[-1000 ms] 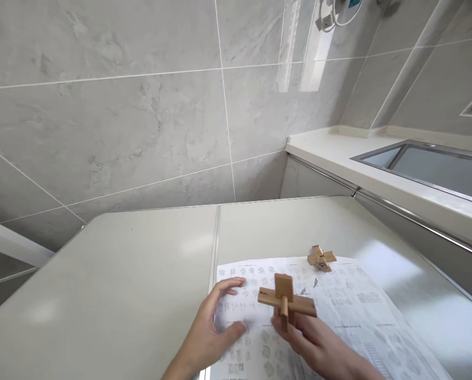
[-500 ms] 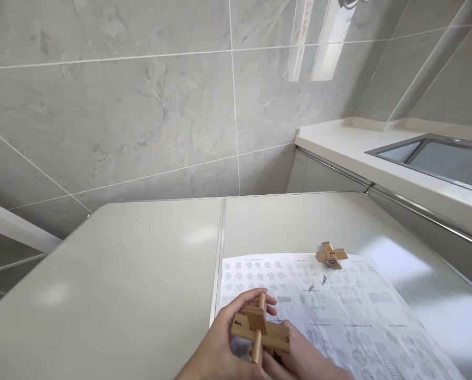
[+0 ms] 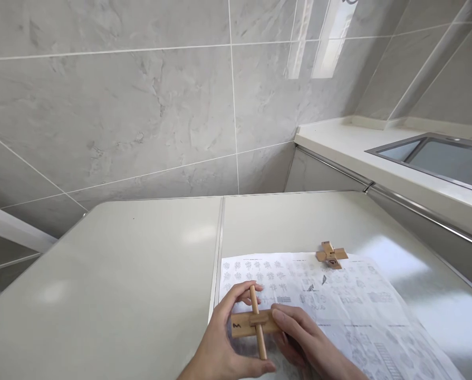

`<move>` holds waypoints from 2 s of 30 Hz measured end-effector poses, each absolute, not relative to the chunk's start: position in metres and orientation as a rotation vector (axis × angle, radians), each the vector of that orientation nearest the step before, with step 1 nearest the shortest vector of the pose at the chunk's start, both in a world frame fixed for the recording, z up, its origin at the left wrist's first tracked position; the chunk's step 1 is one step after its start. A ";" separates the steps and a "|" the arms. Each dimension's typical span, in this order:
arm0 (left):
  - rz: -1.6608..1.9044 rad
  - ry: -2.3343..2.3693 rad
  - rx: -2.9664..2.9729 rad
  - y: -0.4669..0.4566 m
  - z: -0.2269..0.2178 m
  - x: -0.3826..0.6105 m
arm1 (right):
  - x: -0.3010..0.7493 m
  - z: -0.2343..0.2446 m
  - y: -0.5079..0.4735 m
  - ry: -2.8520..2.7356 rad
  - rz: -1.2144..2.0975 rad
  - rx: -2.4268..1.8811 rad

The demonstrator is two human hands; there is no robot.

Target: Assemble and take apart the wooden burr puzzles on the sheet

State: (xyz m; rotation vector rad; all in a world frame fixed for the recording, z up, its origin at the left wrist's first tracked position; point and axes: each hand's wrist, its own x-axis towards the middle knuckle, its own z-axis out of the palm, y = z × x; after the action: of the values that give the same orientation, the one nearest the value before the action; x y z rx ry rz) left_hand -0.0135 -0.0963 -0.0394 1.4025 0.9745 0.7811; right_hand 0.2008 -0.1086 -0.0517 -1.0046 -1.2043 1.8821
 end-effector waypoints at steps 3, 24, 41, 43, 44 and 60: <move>0.805 0.996 1.465 -0.096 -0.040 -0.014 | 0.199 -0.052 -0.109 -1.176 1.882 -1.014; 0.838 1.097 1.632 -0.098 -0.037 -0.013 | 0.198 -0.051 -0.109 -1.028 1.940 -1.034; 0.862 0.981 1.379 -0.101 -0.045 -0.009 | 0.200 -0.061 -0.113 -0.805 2.234 -0.740; 0.842 0.960 1.359 -0.101 -0.047 -0.010 | 0.200 -0.066 -0.113 -0.799 2.277 -0.656; 0.840 0.944 1.348 -0.100 -0.048 -0.010 | 0.200 -0.068 -0.113 -0.800 2.294 -0.612; 0.783 0.909 1.182 -0.089 -0.027 -0.006 | 0.195 -0.072 -0.115 -0.844 2.267 -0.577</move>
State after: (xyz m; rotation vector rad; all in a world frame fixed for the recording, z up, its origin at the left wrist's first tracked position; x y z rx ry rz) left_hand -0.0058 -0.0891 -0.0268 1.1821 0.9086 0.7834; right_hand 0.1955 -0.1148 -0.0716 -0.5771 -0.8438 2.2675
